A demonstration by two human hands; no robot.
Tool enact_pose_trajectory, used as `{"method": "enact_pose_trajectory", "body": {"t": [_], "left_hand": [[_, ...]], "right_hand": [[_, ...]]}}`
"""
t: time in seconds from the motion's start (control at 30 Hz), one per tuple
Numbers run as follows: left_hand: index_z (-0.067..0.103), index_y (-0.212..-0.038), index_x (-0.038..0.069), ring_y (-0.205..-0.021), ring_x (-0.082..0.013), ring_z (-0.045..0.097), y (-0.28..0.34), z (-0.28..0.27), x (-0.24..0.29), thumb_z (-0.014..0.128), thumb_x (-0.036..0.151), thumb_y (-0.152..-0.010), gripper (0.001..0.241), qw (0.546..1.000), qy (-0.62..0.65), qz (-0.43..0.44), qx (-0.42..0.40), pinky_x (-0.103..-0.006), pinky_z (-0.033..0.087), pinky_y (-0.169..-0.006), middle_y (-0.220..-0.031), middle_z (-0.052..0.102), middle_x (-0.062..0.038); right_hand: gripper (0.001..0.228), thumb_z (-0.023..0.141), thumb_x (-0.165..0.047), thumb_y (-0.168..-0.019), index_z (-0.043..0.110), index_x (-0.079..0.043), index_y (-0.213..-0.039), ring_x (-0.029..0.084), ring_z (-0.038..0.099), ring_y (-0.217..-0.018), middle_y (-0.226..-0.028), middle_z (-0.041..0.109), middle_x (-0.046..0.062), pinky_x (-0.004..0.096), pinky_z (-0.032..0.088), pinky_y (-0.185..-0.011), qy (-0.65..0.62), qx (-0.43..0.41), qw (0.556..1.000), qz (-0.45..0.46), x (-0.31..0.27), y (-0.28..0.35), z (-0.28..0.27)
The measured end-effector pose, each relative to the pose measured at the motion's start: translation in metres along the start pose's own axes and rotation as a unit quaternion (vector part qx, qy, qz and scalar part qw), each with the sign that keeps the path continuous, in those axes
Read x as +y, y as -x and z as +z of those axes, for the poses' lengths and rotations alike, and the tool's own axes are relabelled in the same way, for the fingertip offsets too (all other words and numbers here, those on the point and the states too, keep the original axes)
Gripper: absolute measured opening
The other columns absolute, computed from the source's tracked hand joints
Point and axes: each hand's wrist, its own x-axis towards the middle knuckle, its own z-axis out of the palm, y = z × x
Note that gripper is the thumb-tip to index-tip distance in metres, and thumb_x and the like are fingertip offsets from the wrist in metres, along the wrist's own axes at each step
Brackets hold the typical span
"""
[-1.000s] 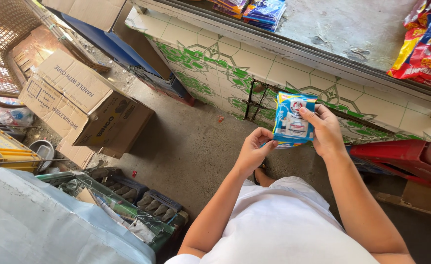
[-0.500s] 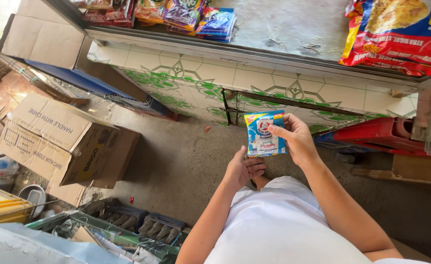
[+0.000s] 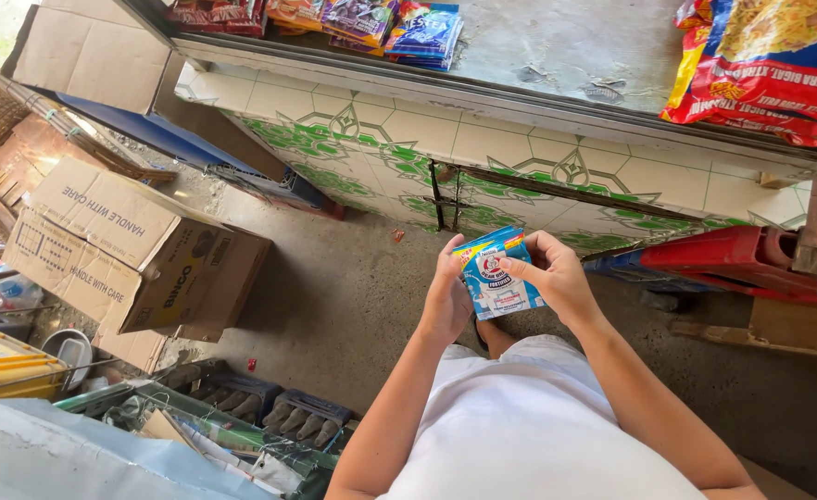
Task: Restocking various snack bags and drink packets from a shipping box onto store shelves and display counters.
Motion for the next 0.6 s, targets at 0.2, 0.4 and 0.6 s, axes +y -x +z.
{"method": "enact_pose_trajectory", "body": {"t": [0.2, 0.4, 0.6], "left_hand": [[0.012, -0.162, 0.011, -0.132, -0.0264, 0.053, 0.006, 0.007, -0.003, 0.082, 0.031, -0.082, 0.108, 0.992, -0.111, 0.059, -0.029, -0.0431, 0.047, -0.109, -0.147, 0.046, -0.018], [0.012, -0.166, 0.006, -0.126, -0.0235, 0.058, 0.011, 0.02, 0.008, 0.083, 0.006, -0.081, 0.11, 0.987, -0.127, 0.098, -0.007, -0.0396, 0.049, -0.107, -0.142, 0.052, -0.019], [0.014, -0.165, 0.007, -0.12, -0.0218, 0.062, 0.01, 0.025, 0.019, 0.082, 0.006, -0.08, 0.109, 0.979, -0.162, 0.121, -0.01, -0.0387, 0.054, -0.101, -0.136, 0.056, -0.017]], "right_hand": [[0.026, 0.08, -0.017, -0.088, 0.067, -0.002, -0.105, 0.007, 0.064, -0.08, -0.096, 0.072, 0.004, 0.024, 0.054, -0.07, 0.125, 0.021, 0.991, -0.038, 0.003, -0.002, 0.003], [0.046, 0.082, -0.021, -0.089, 0.061, -0.003, -0.125, 0.011, 0.061, -0.1, -0.119, 0.061, 0.01, 0.026, 0.054, -0.082, 0.178, 0.032, 0.976, -0.123, 0.013, -0.012, 0.002], [0.077, 0.079, -0.025, -0.083, 0.041, -0.01, -0.148, 0.014, 0.063, -0.11, -0.125, 0.062, 0.011, 0.03, 0.054, -0.093, -0.005, -0.046, 0.999, 0.012, -0.003, -0.019, 0.001]]}}
